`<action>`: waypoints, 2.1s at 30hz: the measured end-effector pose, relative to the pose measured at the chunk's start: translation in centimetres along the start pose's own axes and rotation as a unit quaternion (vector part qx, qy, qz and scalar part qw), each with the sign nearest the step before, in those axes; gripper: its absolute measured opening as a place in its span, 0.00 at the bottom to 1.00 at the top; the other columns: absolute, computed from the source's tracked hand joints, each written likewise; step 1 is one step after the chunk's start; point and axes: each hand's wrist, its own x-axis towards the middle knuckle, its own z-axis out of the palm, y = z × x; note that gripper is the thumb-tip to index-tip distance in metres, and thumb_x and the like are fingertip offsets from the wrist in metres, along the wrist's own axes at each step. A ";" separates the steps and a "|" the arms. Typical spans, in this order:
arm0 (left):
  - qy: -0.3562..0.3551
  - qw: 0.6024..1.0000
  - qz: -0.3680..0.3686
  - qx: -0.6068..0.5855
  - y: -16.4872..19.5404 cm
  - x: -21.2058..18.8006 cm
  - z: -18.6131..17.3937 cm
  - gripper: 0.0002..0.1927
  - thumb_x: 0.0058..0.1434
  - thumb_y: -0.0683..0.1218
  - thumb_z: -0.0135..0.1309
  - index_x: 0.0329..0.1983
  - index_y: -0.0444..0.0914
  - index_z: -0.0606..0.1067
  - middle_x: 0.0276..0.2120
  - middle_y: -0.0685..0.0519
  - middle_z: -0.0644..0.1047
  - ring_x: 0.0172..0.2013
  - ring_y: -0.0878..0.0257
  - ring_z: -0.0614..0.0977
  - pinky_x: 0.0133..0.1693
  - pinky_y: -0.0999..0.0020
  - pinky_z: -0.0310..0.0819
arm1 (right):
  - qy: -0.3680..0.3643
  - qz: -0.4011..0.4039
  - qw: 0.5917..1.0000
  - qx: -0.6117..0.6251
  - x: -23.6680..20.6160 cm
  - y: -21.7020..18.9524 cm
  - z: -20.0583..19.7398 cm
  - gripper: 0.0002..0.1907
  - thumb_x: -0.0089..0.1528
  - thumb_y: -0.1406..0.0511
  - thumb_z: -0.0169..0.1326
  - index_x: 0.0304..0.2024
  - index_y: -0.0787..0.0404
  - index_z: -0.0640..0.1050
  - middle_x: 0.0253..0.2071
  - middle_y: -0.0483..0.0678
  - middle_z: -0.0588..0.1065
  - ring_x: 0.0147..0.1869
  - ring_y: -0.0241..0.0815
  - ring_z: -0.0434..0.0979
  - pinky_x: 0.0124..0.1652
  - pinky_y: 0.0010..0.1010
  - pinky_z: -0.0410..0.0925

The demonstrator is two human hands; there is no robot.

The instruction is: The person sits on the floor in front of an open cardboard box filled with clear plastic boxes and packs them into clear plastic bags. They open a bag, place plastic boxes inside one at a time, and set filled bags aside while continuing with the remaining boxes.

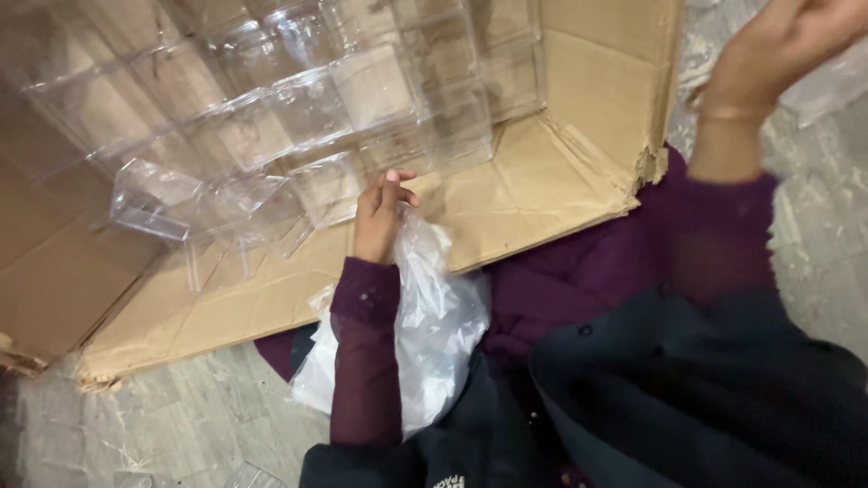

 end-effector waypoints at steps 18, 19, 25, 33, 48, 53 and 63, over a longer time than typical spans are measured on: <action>-0.007 0.979 0.094 -0.181 -2.2 2.6 -2.9 0.23 0.61 0.40 0.63 0.60 0.32 0.75 0.31 0.60 0.78 0.32 0.69 0.75 0.38 0.74 0.69 | -0.759 0.255 0.561 0.210 -21.3 -16.6 3.6 0.08 0.62 0.68 0.66 0.39 0.67 0.81 0.33 0.43 0.80 0.35 0.29 0.76 0.36 0.21 0.70; -0.007 0.981 0.102 -0.162 -2.2 2.5 -3.3 0.21 0.63 0.40 0.62 0.59 0.32 0.75 0.35 0.60 0.79 0.36 0.71 0.77 0.41 0.75 0.71 | -0.767 0.250 0.556 0.200 -21.4 -16.7 3.7 0.07 0.63 0.68 0.65 0.39 0.66 0.82 0.33 0.43 0.80 0.35 0.29 0.77 0.36 0.21 0.71; -0.006 0.989 0.110 -0.096 -2.0 2.8 -3.9 0.15 0.67 0.42 0.62 0.54 0.29 0.82 0.41 0.54 0.84 0.40 0.71 0.78 0.46 0.76 0.72 | -0.792 0.170 0.556 0.187 -21.5 -18.2 3.9 0.07 0.66 0.68 0.59 0.44 0.64 0.84 0.34 0.44 0.83 0.37 0.28 0.80 0.40 0.21 0.74; -0.134 0.964 0.009 -0.229 -1.2 2.6 -3.2 0.10 0.69 0.46 0.59 0.45 0.32 0.79 0.38 0.55 0.81 0.37 0.69 0.79 0.43 0.72 0.73 | -0.722 0.363 0.551 0.209 -23.0 -18.6 5.6 0.09 0.65 0.63 0.61 0.44 0.59 0.85 0.37 0.38 0.82 0.37 0.22 0.79 0.39 0.19 0.73; 0.244 0.850 0.125 0.450 3.3 4.4 -10.0 0.08 0.64 0.46 0.54 0.44 0.41 0.77 0.37 0.43 0.82 0.37 0.44 0.82 0.38 0.50 0.75 | -0.751 0.271 0.574 0.181 -26.4 -22.2 12.2 0.10 0.68 0.65 0.55 0.49 0.59 0.83 0.28 0.42 0.72 0.30 0.38 0.66 0.31 0.38 0.61; 0.248 0.843 -0.015 0.476 3.6 4.2 -9.2 0.16 0.62 0.42 0.48 0.53 0.47 0.74 0.39 0.39 0.80 0.42 0.38 0.81 0.43 0.45 0.74 | -0.729 -0.081 0.675 0.075 -29.5 -22.7 10.3 0.21 0.61 0.74 0.54 0.56 0.57 0.82 0.40 0.62 0.78 0.42 0.58 0.79 0.45 0.44 0.72; -0.052 0.995 -0.060 -0.061 3.0 5.8 -6.6 0.10 0.66 0.41 0.49 0.49 0.40 0.77 0.22 0.50 0.73 0.18 0.64 0.71 0.21 0.68 0.62 | -0.702 -0.027 0.711 0.031 -21.7 -19.3 7.1 0.12 0.62 0.71 0.56 0.47 0.60 0.84 0.39 0.55 0.81 0.36 0.46 0.80 0.40 0.37 0.73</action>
